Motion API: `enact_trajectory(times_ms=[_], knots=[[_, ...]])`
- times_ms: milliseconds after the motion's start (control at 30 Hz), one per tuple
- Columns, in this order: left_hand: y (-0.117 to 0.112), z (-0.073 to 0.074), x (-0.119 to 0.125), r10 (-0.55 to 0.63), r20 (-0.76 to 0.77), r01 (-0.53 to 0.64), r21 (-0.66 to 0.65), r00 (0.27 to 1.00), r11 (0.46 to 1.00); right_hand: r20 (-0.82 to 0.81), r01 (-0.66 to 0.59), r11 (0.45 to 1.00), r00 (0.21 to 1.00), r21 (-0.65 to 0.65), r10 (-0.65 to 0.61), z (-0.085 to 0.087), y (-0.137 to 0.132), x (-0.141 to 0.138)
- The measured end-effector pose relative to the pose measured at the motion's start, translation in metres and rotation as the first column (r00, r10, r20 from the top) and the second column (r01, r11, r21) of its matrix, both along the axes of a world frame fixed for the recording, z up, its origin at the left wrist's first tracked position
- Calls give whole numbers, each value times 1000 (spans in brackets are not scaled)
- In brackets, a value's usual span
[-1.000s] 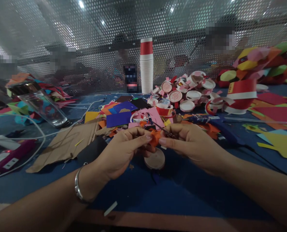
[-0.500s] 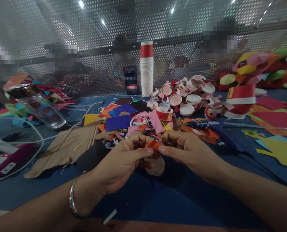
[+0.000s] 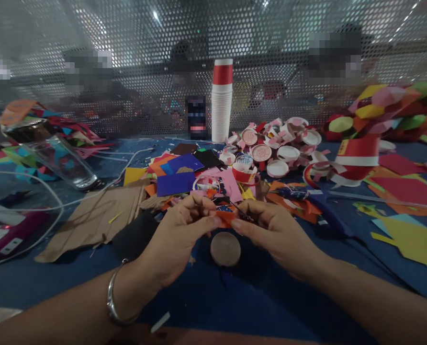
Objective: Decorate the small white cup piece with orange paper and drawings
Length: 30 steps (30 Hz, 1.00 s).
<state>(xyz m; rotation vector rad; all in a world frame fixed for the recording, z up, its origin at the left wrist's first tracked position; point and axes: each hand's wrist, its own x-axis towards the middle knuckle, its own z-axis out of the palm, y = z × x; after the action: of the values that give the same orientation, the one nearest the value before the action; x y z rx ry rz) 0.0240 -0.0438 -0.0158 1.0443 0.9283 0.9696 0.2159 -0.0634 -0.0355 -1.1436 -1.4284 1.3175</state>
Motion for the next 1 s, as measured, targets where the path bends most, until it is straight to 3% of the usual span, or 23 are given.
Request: enact_trajectory(times_ms=[233,533,700,1000], knots=[[1,-8,0,-60,127,93,-272,990,958,24,25,1000,999,10,-26,-1,1,-1],[5,-1,1,54,276,32,-299,960,954,-42,-16,1000,999,10,16,-1,3,-4],[11,7,0,153,236,-49,-396,960,917,-147,-9,997,989,-77,-2,5,0,-3],[16,19,1,259,204,-130,-493,944,860,-283,-154,961,955,-229,86,9,-4,-2]])
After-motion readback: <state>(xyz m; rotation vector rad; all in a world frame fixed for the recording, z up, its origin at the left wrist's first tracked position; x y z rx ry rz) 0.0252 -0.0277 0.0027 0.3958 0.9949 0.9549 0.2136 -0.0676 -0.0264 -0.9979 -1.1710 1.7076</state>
